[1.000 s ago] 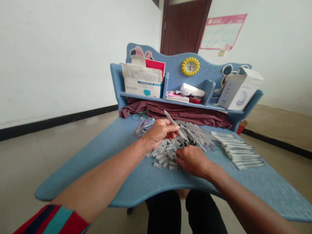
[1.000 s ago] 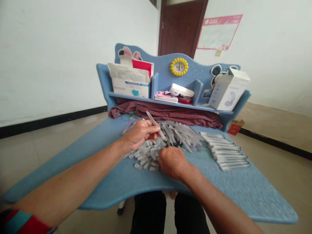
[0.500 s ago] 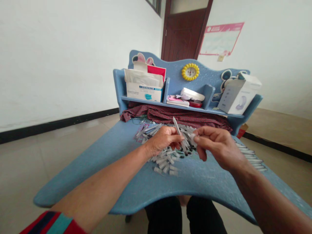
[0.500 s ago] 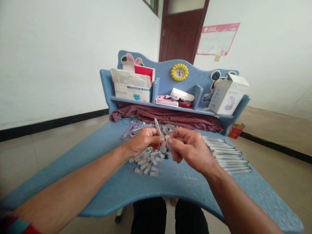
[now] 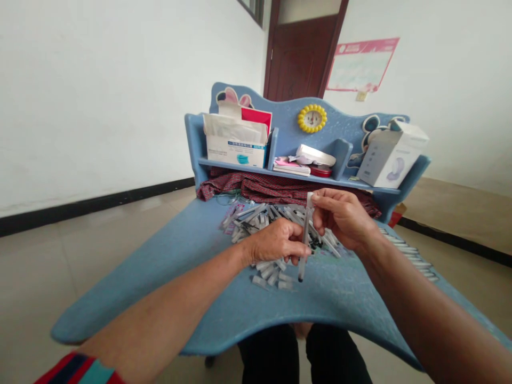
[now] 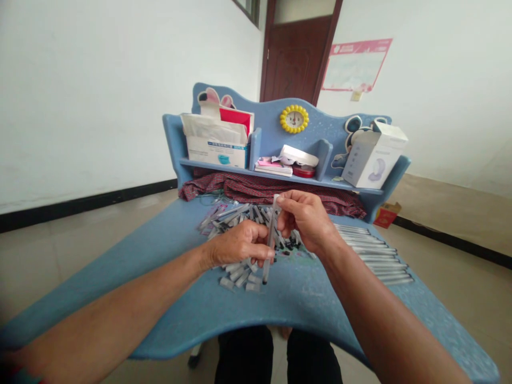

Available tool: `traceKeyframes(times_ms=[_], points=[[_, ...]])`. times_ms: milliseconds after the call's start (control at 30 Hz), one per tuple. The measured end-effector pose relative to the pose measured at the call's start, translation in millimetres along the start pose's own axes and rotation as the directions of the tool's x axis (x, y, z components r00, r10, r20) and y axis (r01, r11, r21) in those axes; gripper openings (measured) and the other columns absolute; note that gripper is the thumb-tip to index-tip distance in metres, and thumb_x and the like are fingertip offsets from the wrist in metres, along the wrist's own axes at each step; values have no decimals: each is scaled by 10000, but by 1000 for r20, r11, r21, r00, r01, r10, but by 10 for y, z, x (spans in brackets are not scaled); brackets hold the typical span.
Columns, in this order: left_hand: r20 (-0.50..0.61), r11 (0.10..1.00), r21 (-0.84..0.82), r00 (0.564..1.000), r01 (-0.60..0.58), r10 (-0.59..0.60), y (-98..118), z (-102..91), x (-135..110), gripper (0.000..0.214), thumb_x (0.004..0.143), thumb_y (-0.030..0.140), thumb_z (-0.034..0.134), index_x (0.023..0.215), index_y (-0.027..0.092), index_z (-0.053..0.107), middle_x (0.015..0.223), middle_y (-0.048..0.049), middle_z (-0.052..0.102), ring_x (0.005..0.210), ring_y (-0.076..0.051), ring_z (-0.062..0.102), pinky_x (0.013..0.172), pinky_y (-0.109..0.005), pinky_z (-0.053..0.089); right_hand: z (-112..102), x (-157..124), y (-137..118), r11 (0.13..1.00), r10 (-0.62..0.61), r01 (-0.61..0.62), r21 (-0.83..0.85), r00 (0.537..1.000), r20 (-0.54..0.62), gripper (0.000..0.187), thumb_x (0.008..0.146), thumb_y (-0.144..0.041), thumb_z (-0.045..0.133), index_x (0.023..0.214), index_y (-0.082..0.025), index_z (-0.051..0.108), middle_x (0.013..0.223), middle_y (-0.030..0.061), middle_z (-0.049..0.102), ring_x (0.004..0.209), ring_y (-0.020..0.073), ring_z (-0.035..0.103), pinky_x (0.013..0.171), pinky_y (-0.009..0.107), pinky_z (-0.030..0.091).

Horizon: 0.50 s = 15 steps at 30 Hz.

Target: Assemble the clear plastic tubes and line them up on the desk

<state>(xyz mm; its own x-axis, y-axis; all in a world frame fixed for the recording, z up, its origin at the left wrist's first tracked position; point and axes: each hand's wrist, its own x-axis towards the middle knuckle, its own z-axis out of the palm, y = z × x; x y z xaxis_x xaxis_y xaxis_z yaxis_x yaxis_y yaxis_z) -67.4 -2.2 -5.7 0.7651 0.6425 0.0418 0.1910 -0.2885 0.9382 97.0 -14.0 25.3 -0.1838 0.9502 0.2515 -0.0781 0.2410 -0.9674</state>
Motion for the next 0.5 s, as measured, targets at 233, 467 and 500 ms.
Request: traceKeyframes(times_ms=[233, 467, 500], points=[[0, 999, 45, 1000, 19, -19, 4, -5, 11, 95, 697, 209, 631, 662, 121, 618, 533, 18, 598, 466, -83, 525, 478, -194, 403, 19, -78, 48, 999, 17, -16, 32, 1000, -11, 183, 762, -320, 602, 707, -170, 512, 407, -27, 564, 292, 84, 447, 319, 177, 341], [-19, 1000, 26, 1000, 12, -12, 14, 0, 2, 107, 707, 218, 629, 645, 133, 604, 556, 12, 614, 469, -84, 520, 480, -197, 404, 8, -119, 97, 999, 50, -50, 18, 999, -11, 222, 754, -364, 600, 696, -176, 498, 394, -29, 553, 288, 85, 438, 320, 184, 332], [-23, 1000, 27, 1000, 3, -2, 9, -3, 4, 107, 709, 224, 629, 656, 132, 612, 585, 6, 628, 482, -84, 522, 479, -195, 403, 0, -121, 100, 999, 46, -46, 16, 999, -10, 218, 753, -360, 598, 697, -175, 498, 395, -28, 554, 290, 85, 440, 324, 185, 335]])
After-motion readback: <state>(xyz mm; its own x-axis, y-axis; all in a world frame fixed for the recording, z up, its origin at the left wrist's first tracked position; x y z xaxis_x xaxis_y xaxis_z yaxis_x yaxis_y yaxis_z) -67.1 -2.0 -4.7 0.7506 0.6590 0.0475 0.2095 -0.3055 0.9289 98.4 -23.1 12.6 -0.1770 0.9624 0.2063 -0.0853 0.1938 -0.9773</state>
